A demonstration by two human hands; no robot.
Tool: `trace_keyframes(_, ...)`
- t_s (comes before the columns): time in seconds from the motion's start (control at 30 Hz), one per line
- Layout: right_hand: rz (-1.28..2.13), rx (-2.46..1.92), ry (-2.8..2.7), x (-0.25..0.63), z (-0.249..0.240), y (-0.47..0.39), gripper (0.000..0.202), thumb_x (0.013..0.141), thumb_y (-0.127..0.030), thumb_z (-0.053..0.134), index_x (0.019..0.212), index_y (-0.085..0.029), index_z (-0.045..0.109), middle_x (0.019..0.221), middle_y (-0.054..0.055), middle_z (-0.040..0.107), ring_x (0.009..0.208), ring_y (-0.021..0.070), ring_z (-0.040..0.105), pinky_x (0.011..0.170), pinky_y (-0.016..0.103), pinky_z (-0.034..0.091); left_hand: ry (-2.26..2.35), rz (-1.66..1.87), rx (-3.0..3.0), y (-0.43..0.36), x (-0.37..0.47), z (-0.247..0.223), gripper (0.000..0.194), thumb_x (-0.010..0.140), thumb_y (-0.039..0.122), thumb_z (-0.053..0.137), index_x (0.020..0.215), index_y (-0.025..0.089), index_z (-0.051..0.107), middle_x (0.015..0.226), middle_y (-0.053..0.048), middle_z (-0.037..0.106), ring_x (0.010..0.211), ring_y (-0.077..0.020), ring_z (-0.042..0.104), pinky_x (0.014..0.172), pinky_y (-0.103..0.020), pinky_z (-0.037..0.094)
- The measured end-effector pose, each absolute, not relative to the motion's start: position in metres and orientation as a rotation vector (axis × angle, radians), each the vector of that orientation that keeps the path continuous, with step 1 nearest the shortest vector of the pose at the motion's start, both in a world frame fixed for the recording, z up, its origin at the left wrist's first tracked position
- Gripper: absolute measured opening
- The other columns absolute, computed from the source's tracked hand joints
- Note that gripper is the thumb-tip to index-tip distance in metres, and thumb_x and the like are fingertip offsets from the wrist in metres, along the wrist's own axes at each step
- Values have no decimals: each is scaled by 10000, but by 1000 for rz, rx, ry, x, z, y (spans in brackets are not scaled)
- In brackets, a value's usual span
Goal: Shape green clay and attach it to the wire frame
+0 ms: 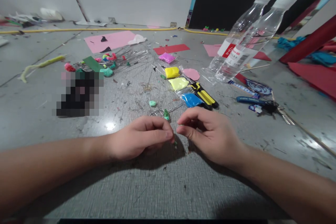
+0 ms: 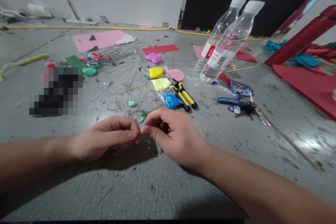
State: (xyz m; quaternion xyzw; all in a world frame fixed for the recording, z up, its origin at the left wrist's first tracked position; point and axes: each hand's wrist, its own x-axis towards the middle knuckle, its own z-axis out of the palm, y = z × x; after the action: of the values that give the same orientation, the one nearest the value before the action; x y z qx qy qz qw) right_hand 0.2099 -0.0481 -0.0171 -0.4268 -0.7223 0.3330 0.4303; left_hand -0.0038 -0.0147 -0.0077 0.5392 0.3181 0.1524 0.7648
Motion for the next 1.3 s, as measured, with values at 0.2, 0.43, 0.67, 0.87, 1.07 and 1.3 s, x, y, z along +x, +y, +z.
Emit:
trace_keyframes(0.2, 1087, -965, -1605, 205, -18, -49, 39, 841, -241, 799, 872, -223, 783, 842, 25, 779, 746, 158, 711, 674, 296, 586, 656, 280, 1161, -13, -5, -8, 261, 920, 397, 681, 814, 172, 600, 521, 83, 389, 417, -58, 269, 361, -160, 206)
trace_keyframes(0.43, 1069, -1036, -1629, 205, -12, -56, 120, 865, -316, 777, 826, -213, 729, 737, 10, 731, 629, 134, 653, 556, 255, 540, 680, 258, 1146, -12, -4, -4, 265, 907, 396, 688, 793, 175, 597, 522, 76, 388, 426, -63, 274, 363, -158, 217)
trace_keyframes(0.67, 1006, -1037, -1797, 207, -10, -59, 168, 964, -273, 642, 809, -210, 657, 717, -11, 678, 620, 113, 597, 561, 237, 481, 667, 244, 1182, -11, -4, -4, 255, 919, 391, 678, 808, 169, 619, 517, 74, 388, 421, -63, 279, 358, -158, 214)
trace_keyframes(0.87, 951, -958, -1848, 207, -12, -57, 79, 999, -204, 609, 933, -213, 652, 834, -7, 700, 725, 117, 630, 650, 252, 502, 681, 219, 1193, -10, -4, -4, 262, 924, 396, 673, 811, 165, 623, 522, 69, 393, 426, -64, 281, 361, -162, 216)
trace_keyframes(1.07, 840, -817, -1888, 204, -15, -59, 71, 954, -155, 688, 925, -220, 687, 882, 7, 677, 817, 138, 647, 749, 292, 532, 684, 171, 1282, -10, -4, -2, 267, 915, 403, 663, 838, 151, 629, 521, 74, 385, 442, -69, 293, 387, -181, 217)
trace_keyframes(1.3, 703, -723, -1989, 208, -14, -59, 172, 963, -80, 615, 1028, -220, 689, 978, 38, 717, 889, 146, 696, 789, 297, 586, 670, 167, 1319, -9, -4, -5, 265, 914, 400, 633, 873, 138, 631, 544, 68, 407, 461, -73, 315, 415, -191, 229)
